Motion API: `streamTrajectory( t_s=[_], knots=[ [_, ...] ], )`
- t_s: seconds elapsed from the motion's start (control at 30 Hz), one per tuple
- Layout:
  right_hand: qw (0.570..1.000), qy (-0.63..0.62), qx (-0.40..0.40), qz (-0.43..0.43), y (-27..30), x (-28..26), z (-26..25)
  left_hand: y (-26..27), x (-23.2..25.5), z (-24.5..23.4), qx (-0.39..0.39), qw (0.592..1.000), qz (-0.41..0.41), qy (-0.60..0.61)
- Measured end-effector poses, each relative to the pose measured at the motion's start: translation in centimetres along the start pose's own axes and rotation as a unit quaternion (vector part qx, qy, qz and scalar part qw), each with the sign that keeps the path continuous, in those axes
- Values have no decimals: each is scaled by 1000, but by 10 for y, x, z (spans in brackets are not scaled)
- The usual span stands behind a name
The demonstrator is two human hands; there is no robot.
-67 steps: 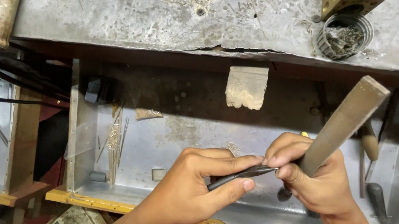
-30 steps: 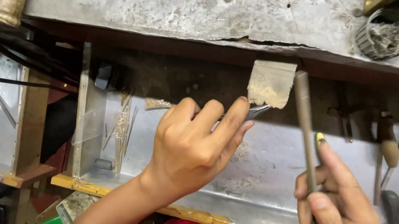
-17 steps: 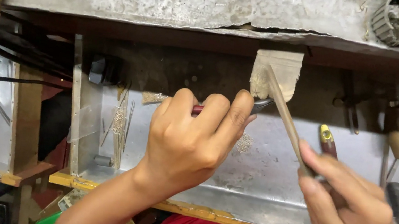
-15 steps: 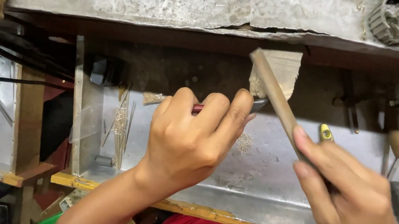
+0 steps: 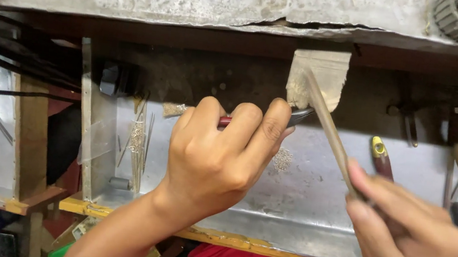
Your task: The person is using a hand file to smooth and shape small metal jewelry components held in place with pliers at a workbench.
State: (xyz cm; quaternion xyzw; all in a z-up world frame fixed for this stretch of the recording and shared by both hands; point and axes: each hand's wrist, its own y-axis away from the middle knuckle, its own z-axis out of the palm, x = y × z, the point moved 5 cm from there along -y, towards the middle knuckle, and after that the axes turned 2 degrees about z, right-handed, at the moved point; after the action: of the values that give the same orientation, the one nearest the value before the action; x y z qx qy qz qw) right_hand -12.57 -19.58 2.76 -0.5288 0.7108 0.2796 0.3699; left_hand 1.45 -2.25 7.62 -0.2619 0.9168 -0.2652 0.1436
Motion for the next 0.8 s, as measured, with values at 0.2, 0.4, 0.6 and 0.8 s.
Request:
streamTrajectory(
  t_s=[0.2, 0.4, 0.6, 0.8],
  knots=[
    [979, 80, -5, -188, -30, -22, -2, 2, 1, 0, -3, 1000, -7, 11],
    [912, -391, -21, 120, 38, 33, 5, 1, -2, 0, 13, 1000, 2, 5],
    [996, 33, 15, -86, -8, -7, 2, 0, 0, 1, 3, 1000, 9, -6],
    [983, 79, 45, -162, -22, -29, -9, 2, 0, 0, 6, 1000, 3, -2]
  ],
)
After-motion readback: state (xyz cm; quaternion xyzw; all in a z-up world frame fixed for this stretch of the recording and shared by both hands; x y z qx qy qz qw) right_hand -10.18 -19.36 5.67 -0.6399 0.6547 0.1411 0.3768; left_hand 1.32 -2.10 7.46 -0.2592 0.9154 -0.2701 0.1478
